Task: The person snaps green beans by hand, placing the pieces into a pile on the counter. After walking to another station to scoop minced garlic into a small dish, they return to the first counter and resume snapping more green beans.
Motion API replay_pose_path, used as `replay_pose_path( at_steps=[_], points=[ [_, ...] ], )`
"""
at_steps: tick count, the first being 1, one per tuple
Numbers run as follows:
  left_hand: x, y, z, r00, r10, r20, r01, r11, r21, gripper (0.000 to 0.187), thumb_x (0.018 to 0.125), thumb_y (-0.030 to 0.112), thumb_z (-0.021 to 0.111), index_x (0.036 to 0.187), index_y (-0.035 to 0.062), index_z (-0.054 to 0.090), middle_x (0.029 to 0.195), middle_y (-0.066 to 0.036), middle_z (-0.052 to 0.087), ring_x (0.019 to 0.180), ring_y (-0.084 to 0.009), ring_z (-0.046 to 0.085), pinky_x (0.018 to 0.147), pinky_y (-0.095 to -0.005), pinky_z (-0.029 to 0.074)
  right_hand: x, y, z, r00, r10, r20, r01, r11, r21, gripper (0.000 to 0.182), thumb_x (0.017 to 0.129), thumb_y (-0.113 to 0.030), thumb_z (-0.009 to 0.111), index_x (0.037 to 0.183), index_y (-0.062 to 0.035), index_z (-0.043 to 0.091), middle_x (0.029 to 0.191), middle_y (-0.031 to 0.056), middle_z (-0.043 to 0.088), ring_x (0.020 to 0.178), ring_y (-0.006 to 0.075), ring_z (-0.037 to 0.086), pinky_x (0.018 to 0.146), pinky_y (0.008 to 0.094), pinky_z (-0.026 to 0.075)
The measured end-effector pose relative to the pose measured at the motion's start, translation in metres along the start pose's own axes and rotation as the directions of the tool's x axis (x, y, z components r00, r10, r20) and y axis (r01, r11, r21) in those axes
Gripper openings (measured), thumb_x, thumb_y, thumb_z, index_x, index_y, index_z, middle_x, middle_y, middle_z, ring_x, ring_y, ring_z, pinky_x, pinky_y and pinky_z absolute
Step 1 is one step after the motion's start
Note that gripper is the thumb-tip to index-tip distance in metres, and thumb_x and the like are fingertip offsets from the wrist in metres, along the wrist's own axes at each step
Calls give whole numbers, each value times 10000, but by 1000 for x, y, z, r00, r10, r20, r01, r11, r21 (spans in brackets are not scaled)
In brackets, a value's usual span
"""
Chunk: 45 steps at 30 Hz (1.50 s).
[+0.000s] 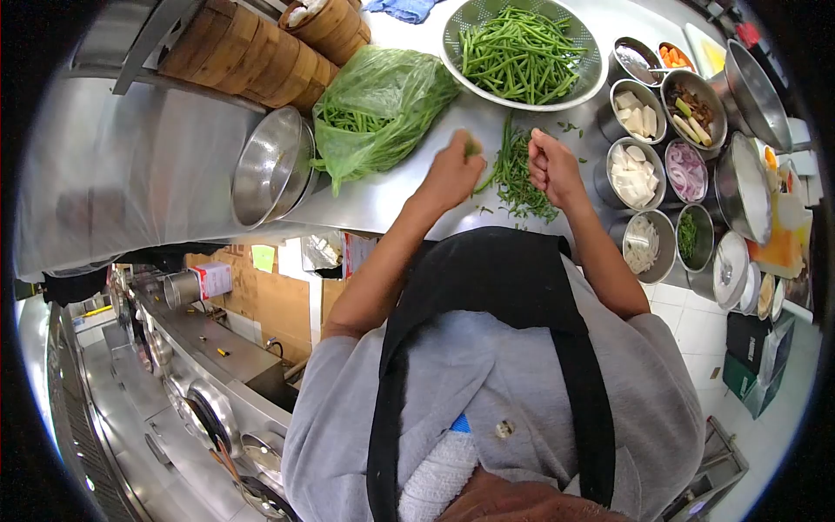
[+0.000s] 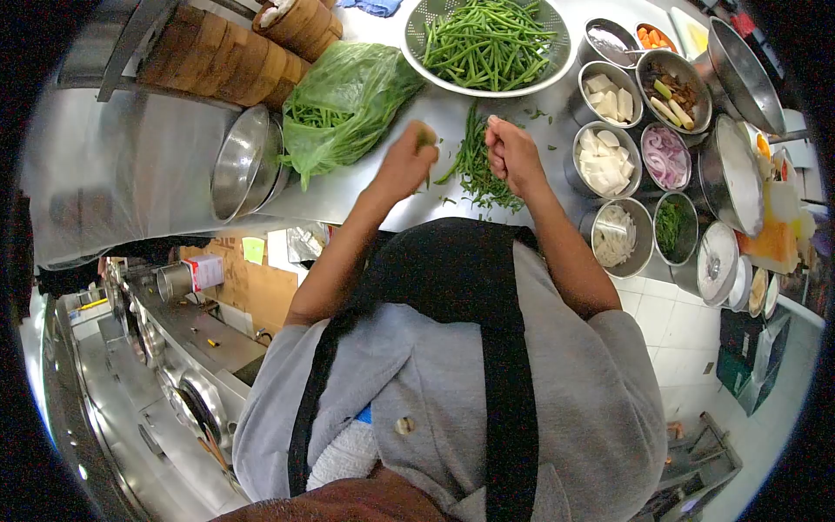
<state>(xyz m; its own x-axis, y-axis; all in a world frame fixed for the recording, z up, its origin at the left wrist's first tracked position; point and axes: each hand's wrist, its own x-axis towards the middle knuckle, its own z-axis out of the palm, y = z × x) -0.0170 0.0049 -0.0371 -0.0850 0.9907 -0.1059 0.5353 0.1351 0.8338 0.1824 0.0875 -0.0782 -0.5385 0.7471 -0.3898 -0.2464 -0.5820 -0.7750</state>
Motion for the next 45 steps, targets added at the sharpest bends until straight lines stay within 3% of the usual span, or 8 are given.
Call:
replay_pose_path(
  at_steps=[5, 9, 20, 26, 29, 33, 36, 45],
  points=[
    [-2, -6, 17, 979, -56, 195, -21, 929, 370, 245, 831, 247, 584, 943, 32, 547, 848, -230, 627, 852, -412, 614, 727, -478, 470, -9, -1, 15, 994, -104, 17, 100, 875, -473, 271, 920, -279, 488, 1001, -55, 618, 656, -8, 502, 490, 77, 460, 407, 231, 356],
    [3, -1, -8, 973, -29, 228, -42, 954, 297, 235, 834, 259, 573, 869, 26, 578, 771, -210, 623, 721, -368, 601, 665, -426, 462, -1, 14, 8, 761, -538, 362, 527, 188, -829, 329, 881, -175, 462, 1148, -29, 586, 926, 132, 667, 790, 313, 644, 761, 386, 508],
    [2, 10, -12, 975, 85, 207, -139, 956, 259, 318, 860, 319, 640, 782, 16, 578, 619, -85, 570, 578, -185, 532, 556, -356, 424, -10, 2, 28, 902, -398, 169, 318, 345, -883, 233, 827, -174, 498, 887, -7, 648, 868, 192, 650, 809, 346, 634, 721, 410, 488],
    [9, 6, -2, 993, -117, 28, 120, 933, -339, 283, 919, 301, 575, 827, 40, 512, 608, -11, 530, 548, -107, 477, 504, -274, 388, -8, 4, 24, 978, -205, 48, 191, 767, -613, 256, 854, -211, 535, 932, -22, 688, 782, 66, 662, 715, 167, 612, 669, 326, 472],
    [7, 16, -3, 985, -169, 21, 162, 889, -429, 247, 947, 281, 531, 856, 53, 504, 634, 3, 536, 553, -73, 459, 504, -238, 373, -17, 9, 35, 956, -250, 152, 284, 664, -692, 260, 866, -230, 541, 925, -24, 687, 699, 54, 623, 632, 165, 561, 618, 325, 448],
    [4, 21, 2, 999, -7, -51, -10, 949, -316, 228, 962, 261, 501, 898, 41, 502, 646, -20, 548, 574, -101, 503, 546, -264, 413, -16, 11, 33, 955, -226, 190, 287, 558, -779, 244, 857, -226, 547, 881, -17, 671, 601, 52, 564, 567, 169, 520, 579, 319, 423],
    [4, 28, -3, 997, 37, -67, -51, 972, -230, 231, 971, 252, 484, 952, 22, 490, 658, -58, 570, 615, -152, 596, 589, -301, 461, -11, 10, 22, 977, -109, 185, 185, 866, -464, 246, 849, -225, 534, 821, -13, 656, 613, 80, 568, 568, 184, 527, 589, 315, 433],
    [2, 28, 9, 996, 70, -59, -82, 967, -241, 259, 972, 274, 479, 962, 15, 490, 729, -57, 597, 649, -115, 531, 605, -272, 442, 17, 26, 0, 707, -639, 301, 542, 218, -812, 225, 845, -168, 489, 816, -11, 648, 644, 31, 580, 554, 139, 554, 516, 276, 444]
  ],
)
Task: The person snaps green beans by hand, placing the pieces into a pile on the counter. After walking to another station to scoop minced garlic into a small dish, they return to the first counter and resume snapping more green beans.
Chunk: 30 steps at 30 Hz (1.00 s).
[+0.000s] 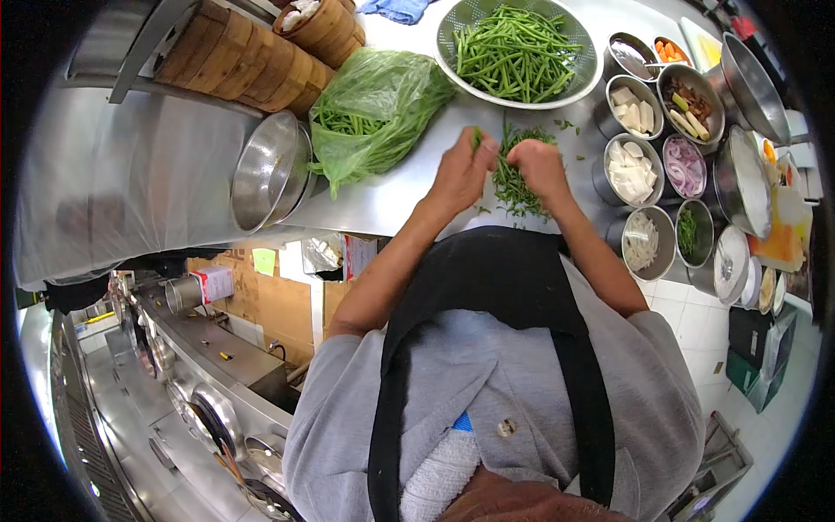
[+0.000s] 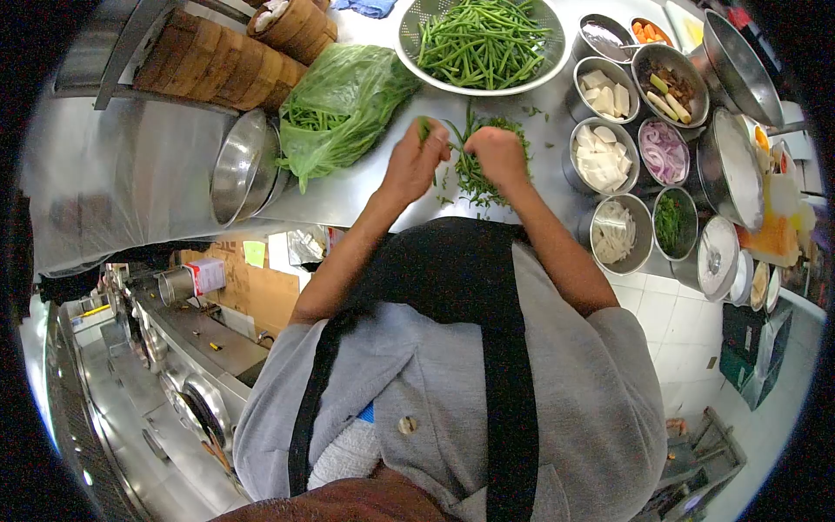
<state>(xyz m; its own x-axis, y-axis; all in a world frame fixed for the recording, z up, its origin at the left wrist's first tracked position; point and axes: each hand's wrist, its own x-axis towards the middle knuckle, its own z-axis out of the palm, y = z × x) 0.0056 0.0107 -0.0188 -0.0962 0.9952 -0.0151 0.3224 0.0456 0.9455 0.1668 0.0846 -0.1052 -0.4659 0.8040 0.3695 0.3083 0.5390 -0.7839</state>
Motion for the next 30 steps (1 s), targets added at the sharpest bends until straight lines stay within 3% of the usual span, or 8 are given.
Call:
replay_pose_path(
  at_steps=[1, 3, 6, 9, 14, 22, 27, 30],
  points=[
    [6, -3, -3, 1000, 11, -6, -11, 1000, -6, 248, 961, 263, 487, 982, 16, 499, 744, -78, 608, 660, -149, 555, 618, -290, 452, 1, -2, -10, 957, 284, 58, -286, 899, 330, 224, 849, -166, 487, 793, -14, 641, 625, 23, 560, 526, 123, 525, 478, 264, 415],
    [21, -12, -10, 999, 31, -30, -32, 999, -22, 237, 941, 241, 503, 1022, 18, 516, 775, -121, 630, 683, -219, 603, 645, -328, 472, 4, -19, -36, 671, 616, 413, -648, 216, 731, 231, 858, -161, 482, 748, -20, 628, 587, 6, 520, 469, 93, 465, 401, 240, 359],
    [40, -47, -11, 971, 100, 218, -197, 852, 485, 252, 894, 219, 530, 1089, 59, 545, 851, -190, 638, 775, -351, 624, 702, -404, 484, 5, -30, -39, 707, 583, 400, -578, 150, 802, 217, 854, -156, 491, 713, -33, 602, 556, -24, 456, 427, 44, 374, 350, 203, 242],
    [45, -51, -10, 955, 76, 288, -231, 798, 557, 218, 824, 213, 559, 993, 78, 586, 867, -182, 643, 832, -380, 608, 734, -459, 473, 3, -23, -44, 710, 580, 399, -675, 400, 620, 225, 844, -173, 502, 783, 1, 631, 609, 23, 538, 477, 84, 460, 409, 238, 365],
    [39, -32, -22, 928, 61, 368, -298, 716, 632, 194, 835, 243, 576, 949, 88, 604, 837, -170, 627, 836, -388, 594, 720, -478, 463, -5, -23, -25, 975, 221, 32, -222, 974, 50, 265, 820, -191, 489, 905, -11, 663, 767, 136, 658, 708, 290, 629, 686, 393, 494],
    [15, -10, -32, 919, 77, 386, -325, 704, 631, 182, 853, 249, 594, 922, 80, 590, 775, -167, 605, 736, -366, 593, 661, -466, 463, 8, -50, -27, 925, 328, 190, -305, 942, -143, 259, 814, -211, 496, 874, -37, 679, 799, 172, 664, 778, 329, 649, 730, 415, 492],
    [13, -24, -14, 986, 36, 165, -71, 975, 212, 210, 897, 259, 583, 869, 53, 554, 682, -73, 575, 585, -180, 520, 553, -312, 426, 5, -14, -12, 876, 395, -275, -349, 915, 202, 259, 828, -218, 516, 869, -26, 685, 698, 130, 644, 659, 228, 632, 623, 337, 475],
    [12, -21, -15, 971, -197, 139, 219, 961, -169, 188, 915, 240, 562, 872, 60, 527, 686, -32, 569, 516, -90, 446, 470, -243, 361, 7, -22, -31, 816, 577, -43, -536, 782, 319, 262, 845, -204, 505, 874, -17, 686, 632, 62, 594, 589, 135, 564, 569, 286, 440]
  ],
)
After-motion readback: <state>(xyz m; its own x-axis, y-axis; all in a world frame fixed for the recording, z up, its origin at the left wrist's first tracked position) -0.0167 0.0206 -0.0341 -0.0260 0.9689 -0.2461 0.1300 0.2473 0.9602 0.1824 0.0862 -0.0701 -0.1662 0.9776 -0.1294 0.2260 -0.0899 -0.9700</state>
